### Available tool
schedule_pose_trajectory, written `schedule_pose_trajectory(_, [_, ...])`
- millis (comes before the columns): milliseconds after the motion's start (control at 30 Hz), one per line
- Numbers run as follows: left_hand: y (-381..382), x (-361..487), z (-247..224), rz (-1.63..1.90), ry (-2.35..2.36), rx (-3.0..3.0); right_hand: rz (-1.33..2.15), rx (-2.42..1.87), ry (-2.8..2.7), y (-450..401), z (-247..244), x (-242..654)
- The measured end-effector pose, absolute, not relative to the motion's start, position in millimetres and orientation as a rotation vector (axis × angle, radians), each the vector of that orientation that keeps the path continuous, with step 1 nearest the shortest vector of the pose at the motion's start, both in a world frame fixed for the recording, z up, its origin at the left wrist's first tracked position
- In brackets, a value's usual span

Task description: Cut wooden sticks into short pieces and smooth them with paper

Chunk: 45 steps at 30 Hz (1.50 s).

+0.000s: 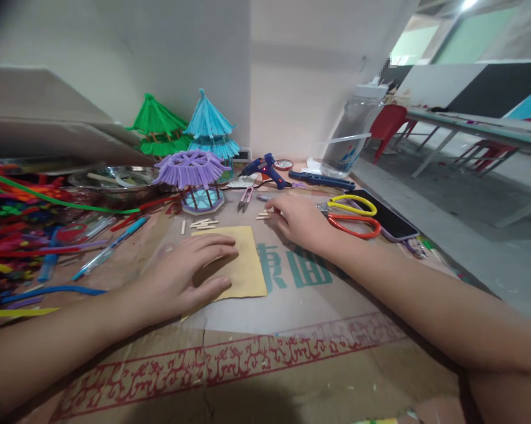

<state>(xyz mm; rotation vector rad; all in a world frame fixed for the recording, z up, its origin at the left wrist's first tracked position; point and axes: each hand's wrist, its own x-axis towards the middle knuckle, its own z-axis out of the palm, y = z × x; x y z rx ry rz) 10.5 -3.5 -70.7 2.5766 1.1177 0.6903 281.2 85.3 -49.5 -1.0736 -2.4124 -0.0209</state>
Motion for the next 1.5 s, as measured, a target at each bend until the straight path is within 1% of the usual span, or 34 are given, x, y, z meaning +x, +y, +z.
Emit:
schedule_pose_trajectory(67, [-2.7,10.1,-69.8,0.678,1.051,2.553,0.017,-1.141,-2.359,94.1,-57.8,284.4])
schedule_pose_trajectory(200, [-3.5,10.8,-68.9,0.780,0.949,2.534,0.183,-1.186,-2.226,98.3,-68.2,283.5])
schedule_pose_trajectory(300, [-6.4,9.8,-66.4,0.872,0.958,2.575,0.173,-1.175,-2.222,99.5,-69.5,283.2])
schedule_pose_trajectory(367, [-5.9,5.8,-60.7,0.860,1.026,2.692,0.161,-1.167,-2.229,101.2,-70.1,283.9])
schedule_pose_trajectory(467, [4.3,-6.0,-44.2,0.667,1.272,2.914,0.172,-1.163,-2.244,103.8,-72.0,284.4])
schedule_pose_trajectory(533, [17.0,-14.1,-31.4,0.529,1.496,2.945,0.183,-1.164,-2.254,104.8,-73.3,283.9])
schedule_pose_trajectory(567, [24.3,-17.0,-26.0,0.408,1.557,2.944,0.185,-1.163,-2.258,104.9,-73.8,283.5])
schedule_pose_trajectory(633, [38.2,-18.7,-19.9,0.332,1.586,2.956,0.179,-1.159,-2.258,104.4,-74.1,282.5])
schedule_pose_trajectory(800, [57.4,-6.7,-31.7,0.276,1.564,2.979,0.161,-1.146,-2.287,100.5,-72.3,281.1])
schedule_pose_trajectory(1000, [61.7,3.7,-49.9,0.358,1.528,2.925,0.165,-1.123,-2.331,98.6,-72.0,281.1])
schedule_pose_trajectory(1200, [63.7,7.1,-47.3,0.394,1.570,2.916,0.190,-1.094,-2.318,92.7,-70.1,279.4])
schedule_pose_trajectory(1500, [58.9,-4.3,-45.3,0.330,1.608,2.883,0.182,-1.054,-2.362,93.9,-75.1,279.1])
